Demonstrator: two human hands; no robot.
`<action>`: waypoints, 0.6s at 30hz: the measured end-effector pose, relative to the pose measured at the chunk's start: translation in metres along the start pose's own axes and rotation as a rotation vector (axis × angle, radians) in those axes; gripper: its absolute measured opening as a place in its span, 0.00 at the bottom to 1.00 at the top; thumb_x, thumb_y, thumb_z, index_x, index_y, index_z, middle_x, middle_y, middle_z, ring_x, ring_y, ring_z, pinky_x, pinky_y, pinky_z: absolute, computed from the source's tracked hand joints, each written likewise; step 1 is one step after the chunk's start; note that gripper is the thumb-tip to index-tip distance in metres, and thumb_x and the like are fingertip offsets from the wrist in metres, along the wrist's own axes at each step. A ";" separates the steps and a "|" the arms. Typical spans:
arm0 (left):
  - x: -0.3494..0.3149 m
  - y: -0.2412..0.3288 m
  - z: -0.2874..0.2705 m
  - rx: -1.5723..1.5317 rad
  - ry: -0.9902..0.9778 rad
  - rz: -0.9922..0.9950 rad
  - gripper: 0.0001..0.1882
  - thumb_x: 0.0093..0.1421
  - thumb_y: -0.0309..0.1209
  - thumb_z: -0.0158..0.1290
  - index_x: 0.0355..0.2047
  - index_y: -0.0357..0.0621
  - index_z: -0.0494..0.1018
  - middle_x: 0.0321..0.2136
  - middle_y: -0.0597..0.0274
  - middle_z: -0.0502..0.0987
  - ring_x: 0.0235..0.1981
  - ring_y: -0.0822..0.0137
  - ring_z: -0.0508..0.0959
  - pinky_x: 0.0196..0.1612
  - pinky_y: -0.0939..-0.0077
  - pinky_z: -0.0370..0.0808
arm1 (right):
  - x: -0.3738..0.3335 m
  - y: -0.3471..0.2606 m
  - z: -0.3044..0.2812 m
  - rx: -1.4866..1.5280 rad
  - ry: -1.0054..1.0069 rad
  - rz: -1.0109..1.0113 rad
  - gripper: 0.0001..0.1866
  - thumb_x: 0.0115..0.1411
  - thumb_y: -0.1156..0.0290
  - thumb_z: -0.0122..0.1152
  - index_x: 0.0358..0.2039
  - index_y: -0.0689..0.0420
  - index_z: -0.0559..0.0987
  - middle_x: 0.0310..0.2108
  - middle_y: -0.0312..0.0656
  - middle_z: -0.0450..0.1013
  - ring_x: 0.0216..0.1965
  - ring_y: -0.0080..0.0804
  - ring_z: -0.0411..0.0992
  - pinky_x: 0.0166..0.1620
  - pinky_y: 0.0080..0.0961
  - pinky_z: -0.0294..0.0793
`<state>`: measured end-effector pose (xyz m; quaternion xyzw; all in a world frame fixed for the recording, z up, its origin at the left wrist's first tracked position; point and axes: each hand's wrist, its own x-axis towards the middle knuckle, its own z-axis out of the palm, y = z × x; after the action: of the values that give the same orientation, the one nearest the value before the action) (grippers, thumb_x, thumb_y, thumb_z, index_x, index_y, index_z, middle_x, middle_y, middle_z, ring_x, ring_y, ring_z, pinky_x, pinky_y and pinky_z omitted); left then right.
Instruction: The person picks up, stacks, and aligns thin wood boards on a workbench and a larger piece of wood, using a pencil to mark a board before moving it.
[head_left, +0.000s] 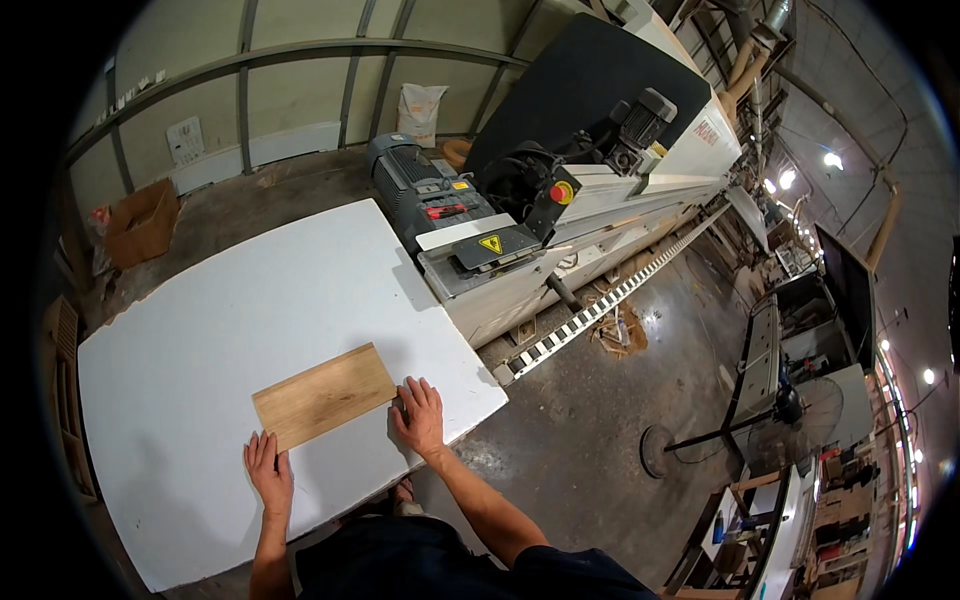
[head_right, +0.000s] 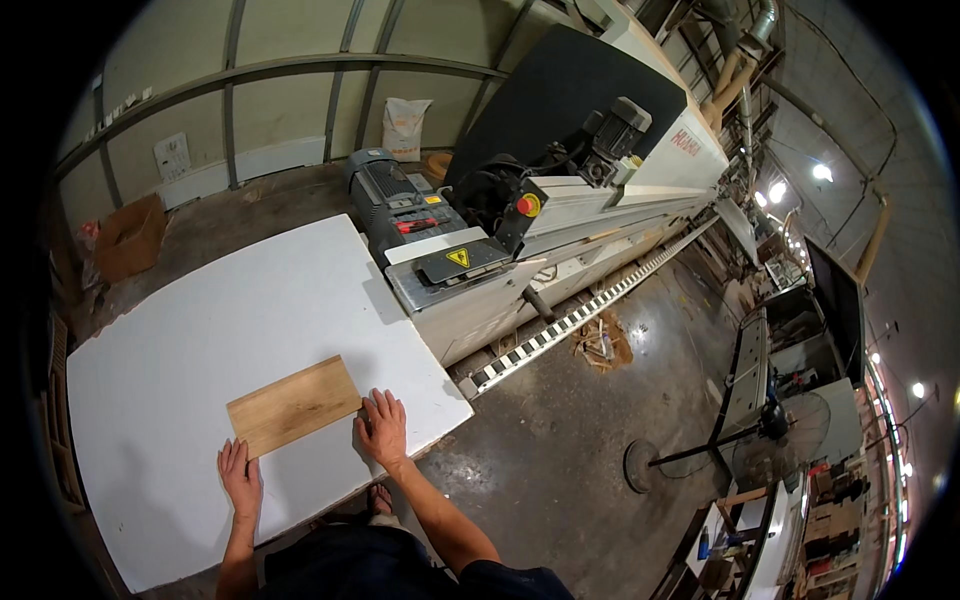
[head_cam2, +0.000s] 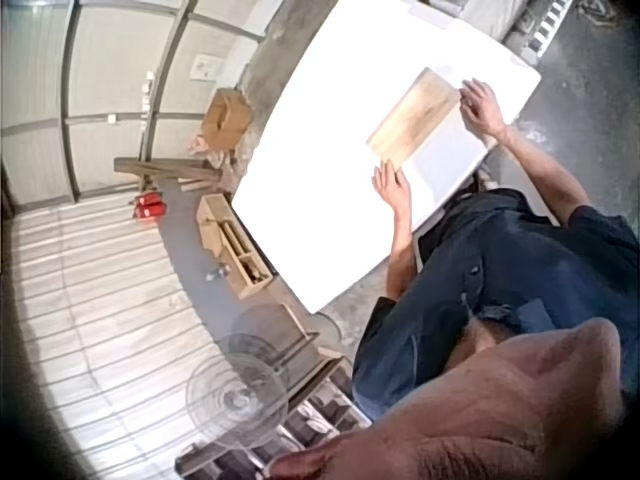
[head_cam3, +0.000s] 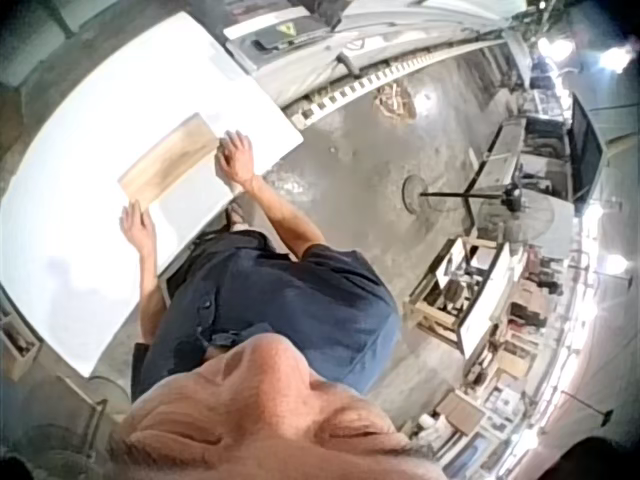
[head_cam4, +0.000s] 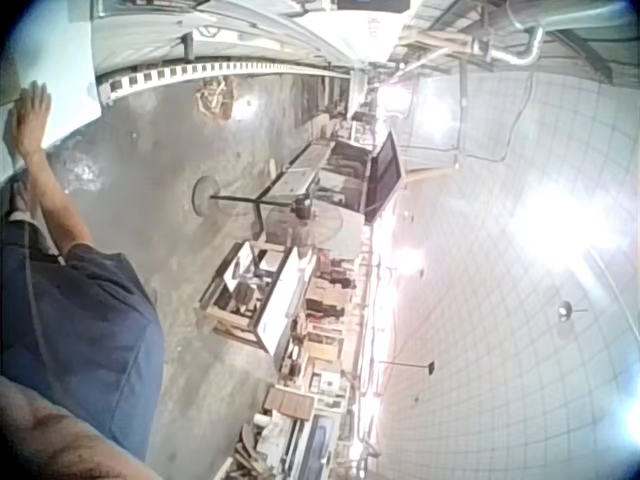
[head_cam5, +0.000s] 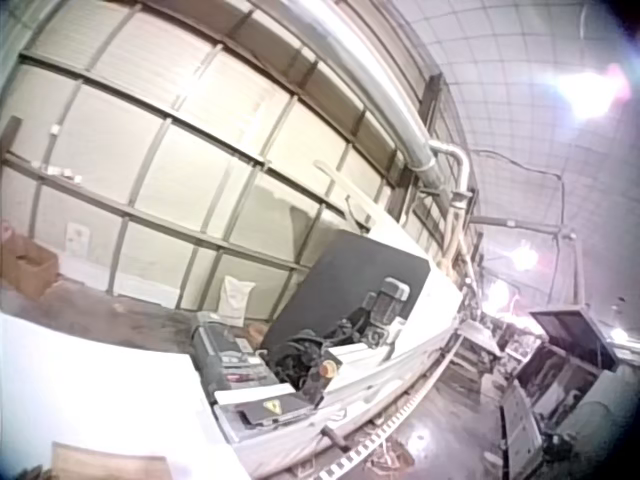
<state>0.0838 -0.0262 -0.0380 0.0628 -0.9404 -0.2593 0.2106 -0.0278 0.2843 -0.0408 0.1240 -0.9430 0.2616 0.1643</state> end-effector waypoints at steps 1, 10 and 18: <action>0.000 0.000 0.000 0.003 0.001 -0.002 0.19 0.56 0.26 0.52 0.49 0.36 0.73 0.51 0.48 0.73 0.59 0.46 0.65 0.64 0.49 0.52 | 0.000 0.000 0.000 0.000 0.002 -0.003 0.26 0.56 0.63 0.59 0.55 0.56 0.71 0.60 0.47 0.61 0.63 0.50 0.53 0.65 0.49 0.50; 0.001 0.001 -0.001 0.009 -0.015 0.000 0.19 0.56 0.26 0.51 0.49 0.34 0.72 0.51 0.46 0.73 0.58 0.45 0.65 0.64 0.48 0.52 | 0.001 -0.001 -0.002 0.018 0.009 -0.006 0.26 0.56 0.63 0.59 0.55 0.56 0.71 0.60 0.47 0.61 0.63 0.51 0.54 0.64 0.49 0.50; 0.002 0.005 -0.005 0.014 -0.030 -0.009 0.20 0.55 0.25 0.51 0.49 0.34 0.72 0.51 0.45 0.72 0.59 0.45 0.64 0.65 0.49 0.52 | 0.002 0.000 -0.003 0.101 0.036 0.019 0.24 0.55 0.64 0.60 0.52 0.57 0.73 0.59 0.48 0.64 0.62 0.50 0.56 0.64 0.49 0.51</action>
<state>0.0839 -0.0250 -0.0303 0.0647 -0.9450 -0.2548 0.1947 -0.0289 0.2858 -0.0377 0.1184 -0.9266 0.3126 0.1724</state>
